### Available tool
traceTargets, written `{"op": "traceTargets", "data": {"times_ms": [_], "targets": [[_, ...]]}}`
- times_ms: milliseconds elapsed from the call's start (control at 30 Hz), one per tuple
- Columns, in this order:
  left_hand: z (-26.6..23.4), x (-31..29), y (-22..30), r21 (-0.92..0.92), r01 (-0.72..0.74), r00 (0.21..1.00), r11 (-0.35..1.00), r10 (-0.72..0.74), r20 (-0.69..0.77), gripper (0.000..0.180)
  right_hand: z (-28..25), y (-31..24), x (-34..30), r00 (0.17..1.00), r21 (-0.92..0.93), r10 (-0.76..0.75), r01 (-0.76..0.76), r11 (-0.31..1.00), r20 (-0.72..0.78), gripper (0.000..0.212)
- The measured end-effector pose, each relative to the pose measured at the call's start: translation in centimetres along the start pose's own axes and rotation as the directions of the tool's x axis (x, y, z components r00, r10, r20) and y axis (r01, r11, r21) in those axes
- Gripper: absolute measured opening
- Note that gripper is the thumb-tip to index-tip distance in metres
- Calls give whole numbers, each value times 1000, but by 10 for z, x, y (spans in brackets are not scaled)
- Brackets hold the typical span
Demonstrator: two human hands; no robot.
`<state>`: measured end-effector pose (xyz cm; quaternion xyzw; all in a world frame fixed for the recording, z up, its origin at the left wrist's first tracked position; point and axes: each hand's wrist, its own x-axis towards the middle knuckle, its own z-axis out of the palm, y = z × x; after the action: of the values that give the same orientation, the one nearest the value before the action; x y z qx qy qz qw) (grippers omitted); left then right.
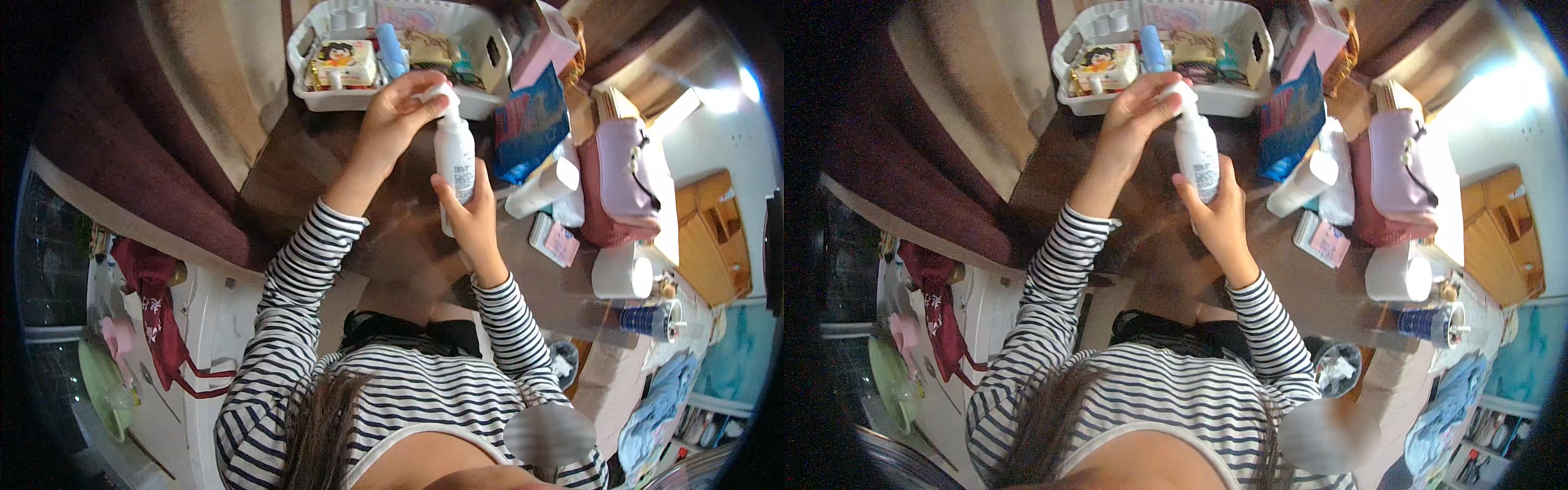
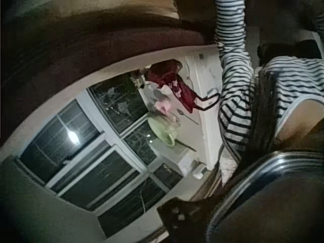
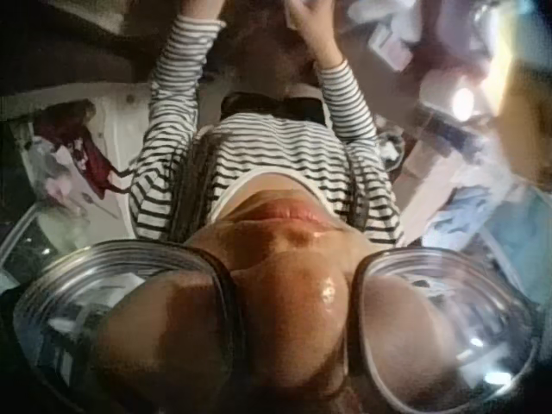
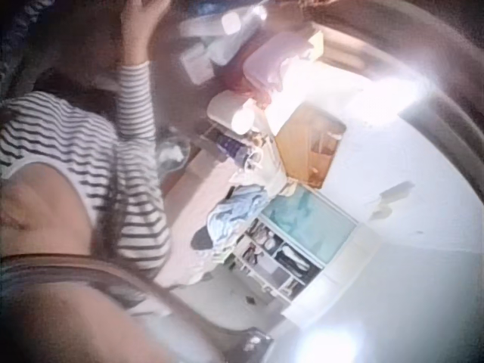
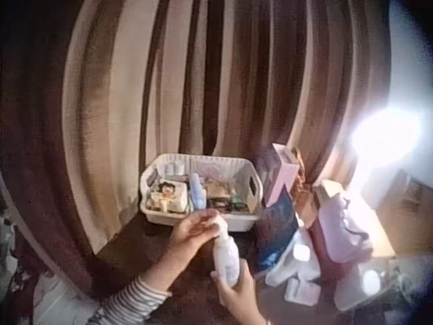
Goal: The person organizes various items on a table, including notebooks, papers, and personal care products. They stack notebooks, flip through papers, and arrange items in a tray.
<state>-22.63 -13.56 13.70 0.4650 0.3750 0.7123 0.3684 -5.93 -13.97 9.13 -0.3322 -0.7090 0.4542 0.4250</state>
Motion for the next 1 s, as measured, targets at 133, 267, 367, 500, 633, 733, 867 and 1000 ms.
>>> {"op": "traceTargets", "data": {"times_ms": [133,267,367,500,633,733,867,1000], "targets": [[16,-18,-19,-79,49,997,996,-43,69,34,-18,-10,-10,998,-97,-58,59,993,12,43],[31,-30,-28,-94,143,987,985,-135,88,35,-30,-6,-23,1000,-108,14,-14,994,-4,46],[39,-40,-37,-77,190,977,979,-181,117,35,-37,4,-35,998,-130,57,-58,990,-14,47],[53,-59,-44,-90,257,954,962,-238,183,35,-52,11,-61,991,-102,134,-131,986,19,48],[92,-88,-27,-44,178,935,983,-155,318,58,-66,31,-77,973,-248,-210,181,952,-94,56],[105,-88,-19,55,75,970,996,-85,228,64,-79,31,-72,927,-140,-146,103,985,-346,57],[86,-80,-21,167,158,979,973,-176,102,48,-86,44,-53,848,72,-70,126,989,-525,57],[68,-86,-17,202,180,983,963,-184,1,37,-82,64,-58,873,-346,-181,15,938,-453,60]]}}
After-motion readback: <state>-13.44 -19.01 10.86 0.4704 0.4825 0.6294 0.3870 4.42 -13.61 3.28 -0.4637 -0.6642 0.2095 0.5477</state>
